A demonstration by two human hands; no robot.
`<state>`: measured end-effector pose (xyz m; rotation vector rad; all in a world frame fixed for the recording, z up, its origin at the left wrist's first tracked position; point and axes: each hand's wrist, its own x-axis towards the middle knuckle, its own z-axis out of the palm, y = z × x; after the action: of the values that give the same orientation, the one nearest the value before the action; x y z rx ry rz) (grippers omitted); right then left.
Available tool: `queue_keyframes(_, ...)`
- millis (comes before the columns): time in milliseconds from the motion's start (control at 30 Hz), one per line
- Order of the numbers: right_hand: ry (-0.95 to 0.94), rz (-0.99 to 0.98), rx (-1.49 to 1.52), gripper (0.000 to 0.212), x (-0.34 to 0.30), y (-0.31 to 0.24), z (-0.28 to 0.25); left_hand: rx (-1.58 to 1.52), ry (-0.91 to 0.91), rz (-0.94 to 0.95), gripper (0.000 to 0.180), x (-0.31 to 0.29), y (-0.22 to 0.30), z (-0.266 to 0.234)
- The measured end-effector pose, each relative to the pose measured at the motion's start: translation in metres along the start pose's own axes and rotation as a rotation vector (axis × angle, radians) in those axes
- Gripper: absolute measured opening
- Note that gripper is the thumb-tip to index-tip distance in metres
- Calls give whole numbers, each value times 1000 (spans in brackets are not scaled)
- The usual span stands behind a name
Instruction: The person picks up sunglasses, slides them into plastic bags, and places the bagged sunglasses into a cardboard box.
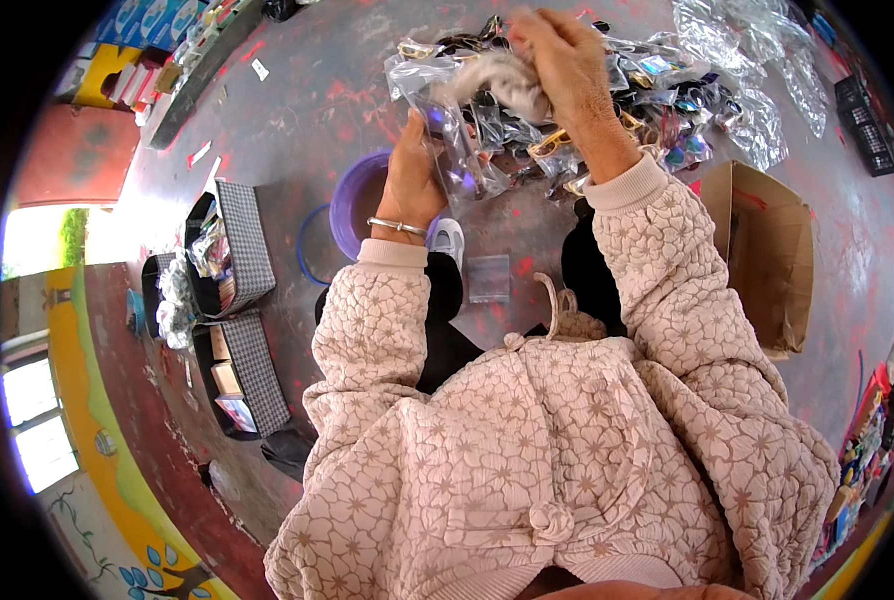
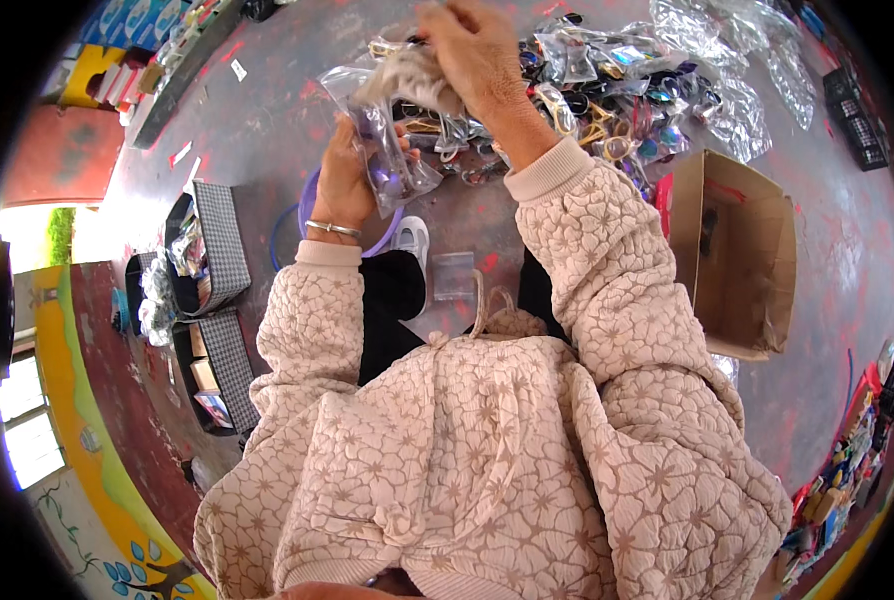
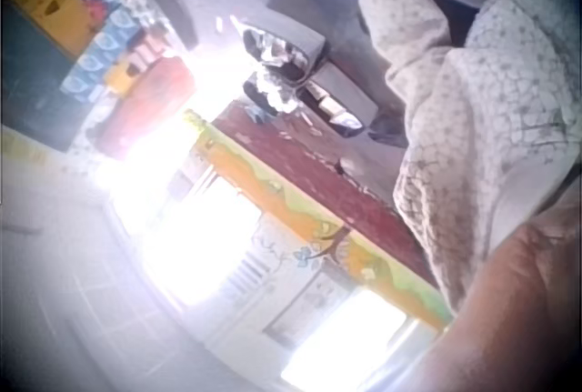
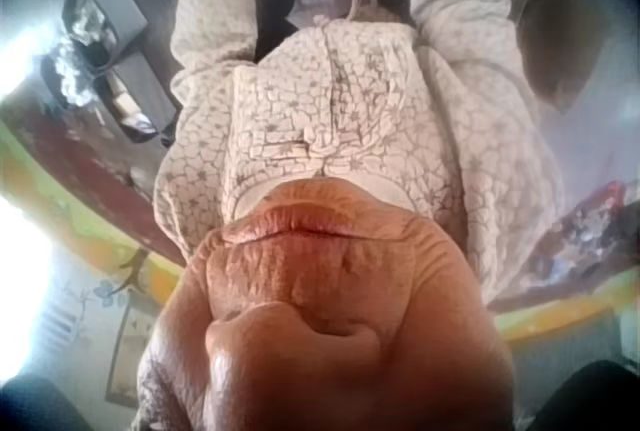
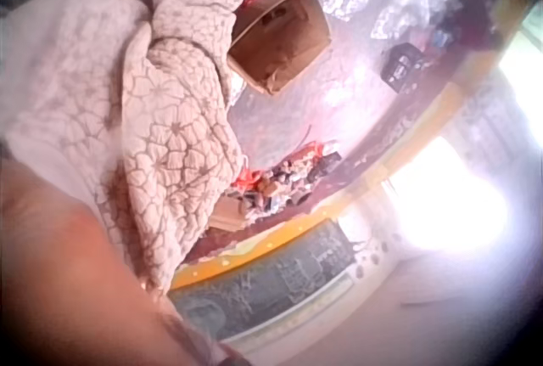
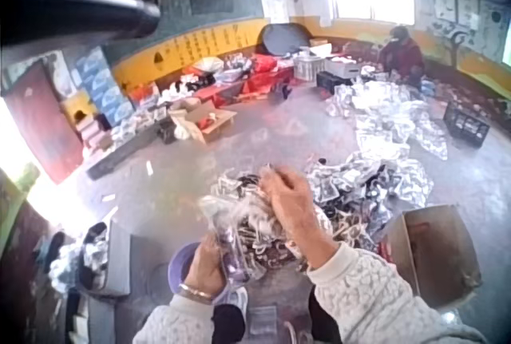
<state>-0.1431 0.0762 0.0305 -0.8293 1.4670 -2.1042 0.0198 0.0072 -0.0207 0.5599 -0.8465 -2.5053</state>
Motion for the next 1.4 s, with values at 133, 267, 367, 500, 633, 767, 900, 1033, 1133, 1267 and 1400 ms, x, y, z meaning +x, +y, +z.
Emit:
queue_keyframes(133,-4,-452,-537,18,-16,6,22,57,-13,99,42,10,-14,-4)
queue_keyframes(267,-619,-463,-854,18,-35,31,30,69,140,199,43,10,1,-9)
queue_keyframes(367,-885,-327,-722,22,-32,18,8,195,163,383,42,7,20,-34)
queue_keyframes(500,-554,-68,-965,32,-6,3,-12,-17,234,318,38,-2,40,-33)
queue_keyframes(633,-695,-38,-827,46,-4,28,-9,-96,124,402,38,5,31,-8)
queue_keyframes(767,-768,330,-497,43,-35,16,19,-122,98,409,42,-3,31,-3)
queue_keyframes(900,-655,300,-344,42,-39,26,25,-96,68,386,45,-10,36,6)
queue_keyframes(1033,-522,154,-565,30,-36,18,16,110,-449,404,51,4,36,-23)
queue_keyframes(1133,-426,-216,-828,14,-40,34,12,-405,-615,-11,46,17,33,-48)
queue_keyframes(1267,-238,-313,-771,29,-44,19,6,18,-55,258,36,4,27,8)
queue_keyframes(1400,-214,-97,-486,38,-50,-12,-2,-27,-49,333,40,7,23,17)
